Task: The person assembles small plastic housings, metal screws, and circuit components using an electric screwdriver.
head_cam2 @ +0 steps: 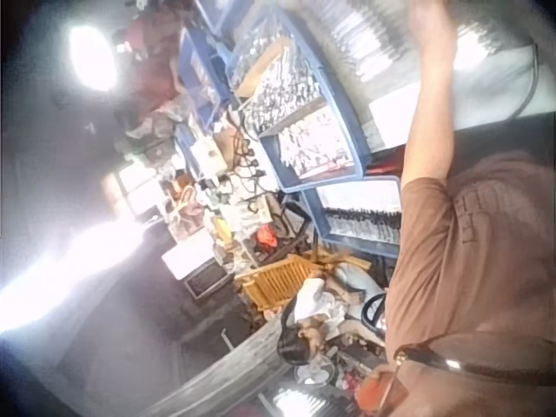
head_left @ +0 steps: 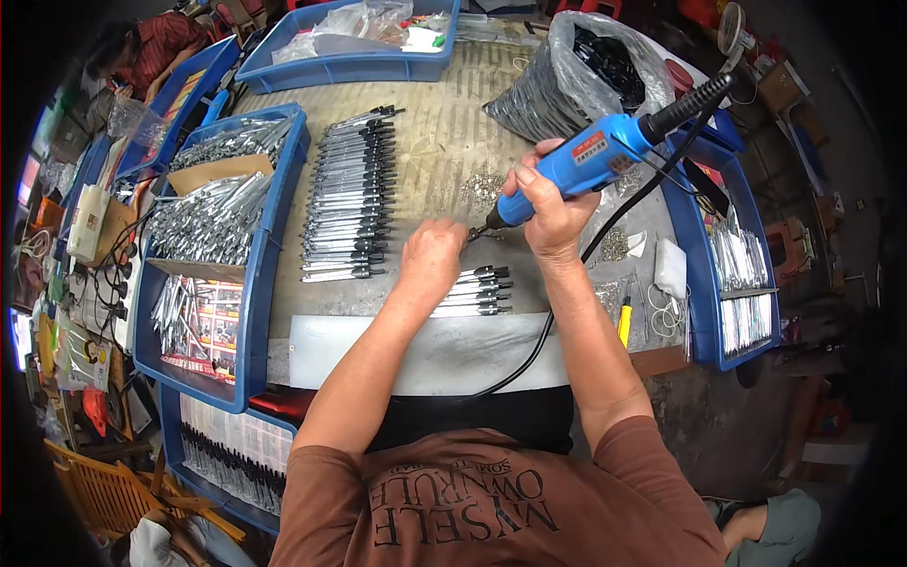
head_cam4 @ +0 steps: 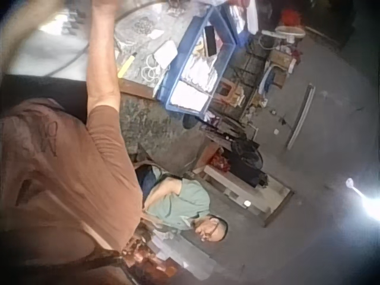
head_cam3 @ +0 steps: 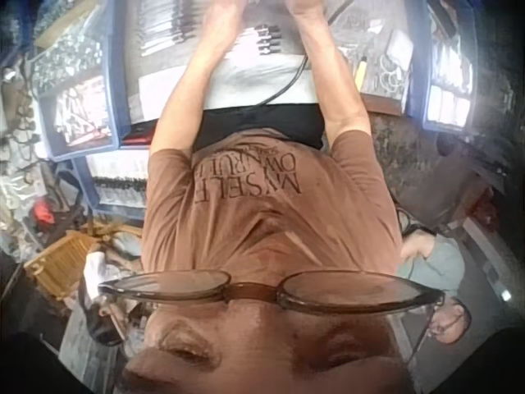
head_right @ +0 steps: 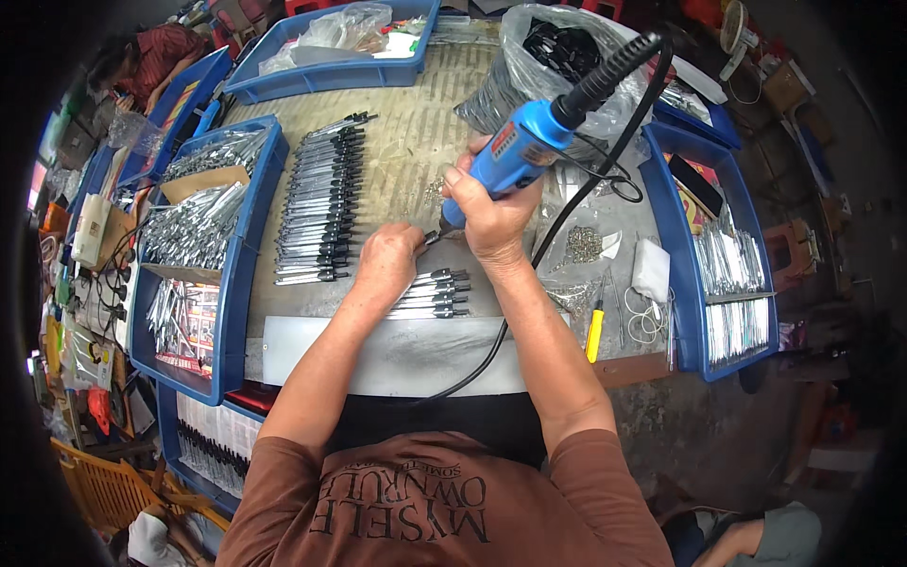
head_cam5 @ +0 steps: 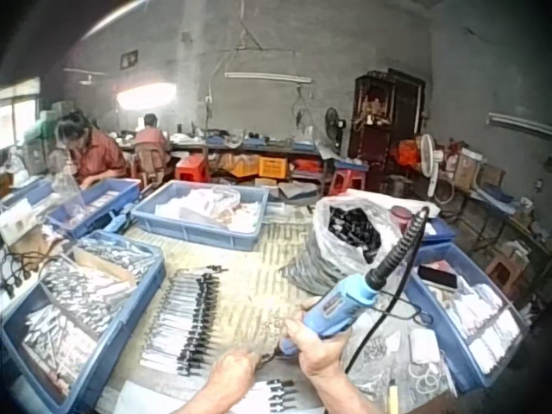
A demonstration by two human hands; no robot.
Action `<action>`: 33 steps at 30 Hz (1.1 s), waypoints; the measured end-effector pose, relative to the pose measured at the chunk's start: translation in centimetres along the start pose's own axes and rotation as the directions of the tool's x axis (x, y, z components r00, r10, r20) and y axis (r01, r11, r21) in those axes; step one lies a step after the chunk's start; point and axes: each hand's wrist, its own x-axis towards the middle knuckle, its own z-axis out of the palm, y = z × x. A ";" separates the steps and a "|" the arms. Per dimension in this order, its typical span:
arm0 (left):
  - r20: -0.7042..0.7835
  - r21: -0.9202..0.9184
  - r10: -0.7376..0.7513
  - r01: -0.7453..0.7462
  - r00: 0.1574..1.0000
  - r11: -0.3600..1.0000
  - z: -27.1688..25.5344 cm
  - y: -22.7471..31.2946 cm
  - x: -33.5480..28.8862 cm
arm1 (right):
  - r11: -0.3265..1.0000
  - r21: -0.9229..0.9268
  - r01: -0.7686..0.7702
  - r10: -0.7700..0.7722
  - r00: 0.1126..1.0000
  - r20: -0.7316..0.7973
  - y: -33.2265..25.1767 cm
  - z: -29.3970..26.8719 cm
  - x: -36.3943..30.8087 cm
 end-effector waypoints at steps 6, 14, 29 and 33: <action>0.088 0.023 -0.042 0.040 0.995 0.999 -0.2 0.1 0.1 | 0.993 0.112 -0.038 0.039 0.999 -0.007 0.5 -0.1 0.3; 0.084 0.017 -0.042 0.041 0.996 0.999 -0.3 0.1 0.0 | 0.996 0.075 -0.058 0.056 0.998 0.018 1.2 0.2 0.3; 0.026 0.016 -0.014 0.014 1.000 1.000 0.0 0.0 0.0 | 0.999 0.017 -0.051 0.050 0.997 0.063 0.8 0.7 0.2; 0.088 0.028 -0.042 0.040 0.995 0.999 -0.3 0.2 0.1 | 0.998 0.020 -0.059 0.057 0.995 0.077 0.7 0.7 0.1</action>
